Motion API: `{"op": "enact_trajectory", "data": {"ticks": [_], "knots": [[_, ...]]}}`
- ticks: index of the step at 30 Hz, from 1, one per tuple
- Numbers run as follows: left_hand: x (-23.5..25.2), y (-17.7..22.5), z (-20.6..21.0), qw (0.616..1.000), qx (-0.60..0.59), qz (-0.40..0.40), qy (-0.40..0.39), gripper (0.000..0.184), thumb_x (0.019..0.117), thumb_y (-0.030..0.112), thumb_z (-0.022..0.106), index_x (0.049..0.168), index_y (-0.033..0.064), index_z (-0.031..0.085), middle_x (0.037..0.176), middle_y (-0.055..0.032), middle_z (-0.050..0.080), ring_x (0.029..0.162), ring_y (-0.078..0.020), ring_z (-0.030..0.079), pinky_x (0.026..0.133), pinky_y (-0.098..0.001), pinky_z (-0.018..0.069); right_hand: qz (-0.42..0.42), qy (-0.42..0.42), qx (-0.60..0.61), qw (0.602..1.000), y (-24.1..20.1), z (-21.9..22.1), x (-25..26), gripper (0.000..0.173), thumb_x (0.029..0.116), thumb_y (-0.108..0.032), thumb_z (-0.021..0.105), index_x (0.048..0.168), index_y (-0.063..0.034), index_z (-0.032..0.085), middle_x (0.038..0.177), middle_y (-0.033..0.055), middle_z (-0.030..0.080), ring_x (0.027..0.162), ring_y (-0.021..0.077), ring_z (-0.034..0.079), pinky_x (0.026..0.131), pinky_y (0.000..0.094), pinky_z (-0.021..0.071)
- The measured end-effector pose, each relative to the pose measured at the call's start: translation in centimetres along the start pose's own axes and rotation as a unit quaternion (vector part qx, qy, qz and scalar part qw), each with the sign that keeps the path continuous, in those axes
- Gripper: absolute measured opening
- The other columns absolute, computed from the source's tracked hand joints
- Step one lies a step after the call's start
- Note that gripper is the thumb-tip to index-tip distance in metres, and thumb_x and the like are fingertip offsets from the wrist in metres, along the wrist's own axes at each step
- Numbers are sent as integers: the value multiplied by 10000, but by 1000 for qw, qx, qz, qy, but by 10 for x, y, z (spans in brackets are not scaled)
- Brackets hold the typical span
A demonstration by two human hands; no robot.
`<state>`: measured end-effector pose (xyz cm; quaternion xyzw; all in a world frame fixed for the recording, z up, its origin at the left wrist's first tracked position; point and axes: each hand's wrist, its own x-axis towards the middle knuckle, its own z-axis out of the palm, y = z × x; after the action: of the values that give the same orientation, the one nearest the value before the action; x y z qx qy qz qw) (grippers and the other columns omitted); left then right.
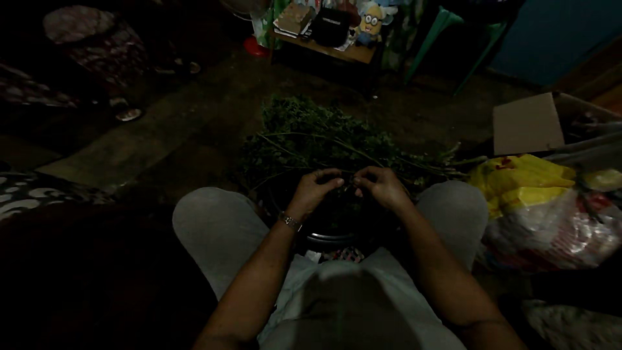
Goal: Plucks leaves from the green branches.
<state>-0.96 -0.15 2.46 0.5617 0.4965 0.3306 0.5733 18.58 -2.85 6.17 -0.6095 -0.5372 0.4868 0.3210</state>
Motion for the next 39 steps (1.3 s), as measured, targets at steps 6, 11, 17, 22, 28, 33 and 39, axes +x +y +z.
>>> {"op": "enact_trajectory", "data": {"ticks": [6, 11, 17, 22, 28, 33, 39], "knots": [[-3, 2, 11, 1000, -24, 6, -13, 227, 904, 62, 761, 1121, 12, 716, 941, -23, 733, 775, -35, 650, 706, -208, 536, -34, -10, -43, 998, 5, 11, 0, 151, 997, -88, 655, 1072, 40, 685, 874, 90, 682, 711, 83, 648, 713, 247, 568], [-1, 2, 8, 1000, -4, -11, 11, 97, 946, 99, 721, 1021, 53, 761, 889, -11, 735, 728, -53, 644, 672, -231, 532, -27, -42, -24, 998, 2, 6, -2, 174, 1040, -74, 571, 1128, 31, 677, 914, 69, 702, 781, 58, 669, 760, 225, 567], [-1, 0, 8, 1000, 7, 0, 1, 102, 934, 81, 732, 1022, 32, 745, 891, -7, 720, 720, -31, 621, 656, -207, 512, -66, 2, -53, 996, 6, 11, -2, 123, 1000, -73, 642, 1052, 30, 682, 868, 80, 687, 734, 73, 653, 715, 238, 560], [1, -5, 7, 1000, -22, -3, 6, 55, 958, 49, 680, 1001, 20, 696, 821, -18, 677, 657, -50, 577, 602, -210, 484, -68, -8, -42, 997, 7, 4, -1, 111, 994, -60, 634, 1032, 30, 686, 821, 69, 687, 697, 80, 648, 687, 247, 564], [5, -4, 0, 997, 74, -21, 28, 183, 929, 94, 743, 1088, 12, 705, 949, -67, 695, 817, -107, 639, 764, -290, 539, -66, 37, -166, 983, 7, -10, 1, 138, 1015, -65, 613, 1080, 18, 701, 951, 127, 709, 833, 174, 694, 802, 346, 585], [0, 1, 2, 989, 138, -19, -56, 498, 986, 221, 694, 1398, 2, 522, 1246, -165, 627, 1066, -208, 640, 923, -374, 538, -108, 16, -309, 945, 15, -12, 9, 248, 1043, -124, 570, 1168, 47, 700, 1279, 246, 623, 1200, 400, 599, 1045, 539, 471], [-1, 0, 7, 986, 141, 11, -89, 410, 1098, 270, 465, 1425, 24, 496, 1240, -147, 624, 1082, -194, 621, 941, -380, 513, -74, -19, -204, 976, 10, -14, 3, 271, 1060, -200, 572, 1067, 32, 713, 982, 172, 708, 903, 245, 677, 874, 443, 543]]}}
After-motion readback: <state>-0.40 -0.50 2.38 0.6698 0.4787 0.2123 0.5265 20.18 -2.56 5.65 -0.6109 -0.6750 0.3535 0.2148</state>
